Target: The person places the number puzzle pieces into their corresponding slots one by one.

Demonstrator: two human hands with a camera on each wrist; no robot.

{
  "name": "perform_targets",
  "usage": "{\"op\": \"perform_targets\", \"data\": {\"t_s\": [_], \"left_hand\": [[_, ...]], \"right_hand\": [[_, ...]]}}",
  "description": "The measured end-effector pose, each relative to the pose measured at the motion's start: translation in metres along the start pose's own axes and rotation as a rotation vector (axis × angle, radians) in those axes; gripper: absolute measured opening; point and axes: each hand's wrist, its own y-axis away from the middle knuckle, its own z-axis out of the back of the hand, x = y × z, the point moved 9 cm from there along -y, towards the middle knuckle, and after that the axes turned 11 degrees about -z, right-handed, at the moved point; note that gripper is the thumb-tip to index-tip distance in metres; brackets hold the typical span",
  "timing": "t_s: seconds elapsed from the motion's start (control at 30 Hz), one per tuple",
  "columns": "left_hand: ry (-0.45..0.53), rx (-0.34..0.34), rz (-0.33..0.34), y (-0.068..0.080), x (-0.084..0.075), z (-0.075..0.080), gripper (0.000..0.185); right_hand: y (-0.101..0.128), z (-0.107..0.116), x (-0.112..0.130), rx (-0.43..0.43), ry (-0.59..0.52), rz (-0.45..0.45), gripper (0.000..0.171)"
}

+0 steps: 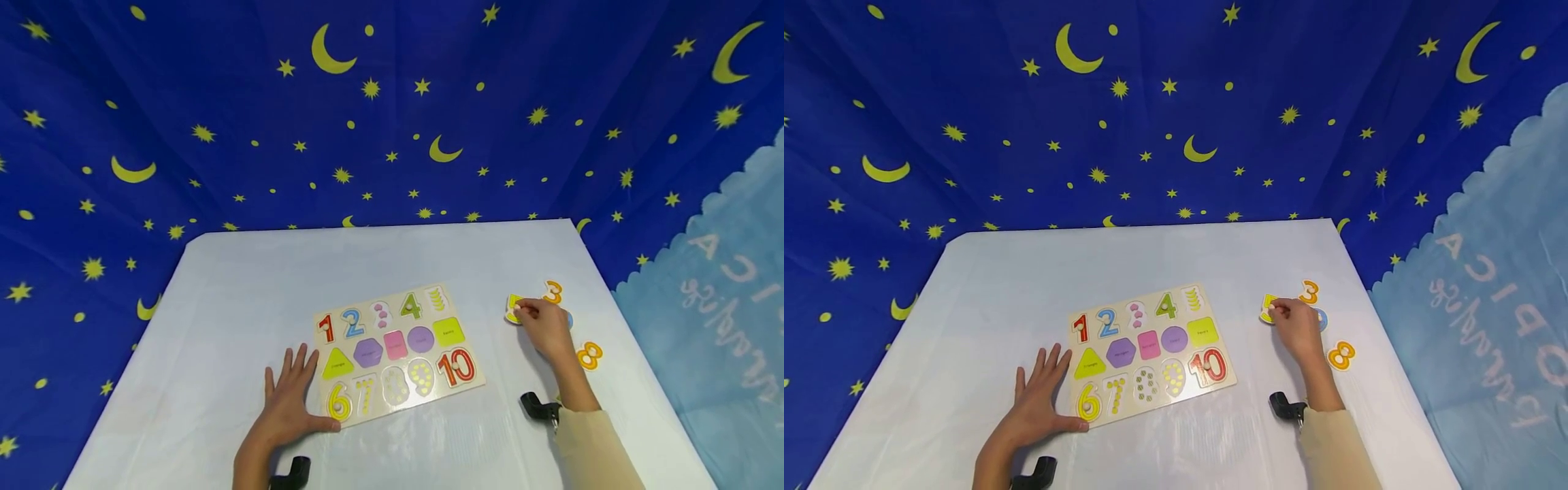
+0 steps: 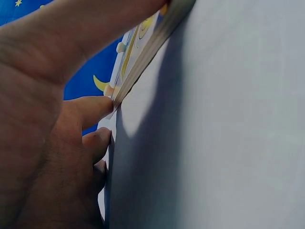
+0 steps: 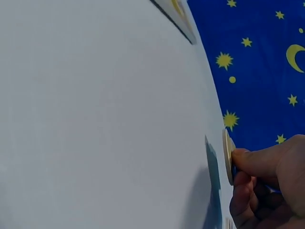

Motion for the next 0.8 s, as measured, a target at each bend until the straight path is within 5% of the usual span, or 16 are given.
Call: {"op": "perform_targets", "data": {"t_s": [0.8], "left_hand": [[-0.02,0.01,0.007,-0.002,0.001,-0.003,0.14]], "right_hand": [[0.0,-0.031,0.025,0.154,-0.117,0.069,0.022]]}}
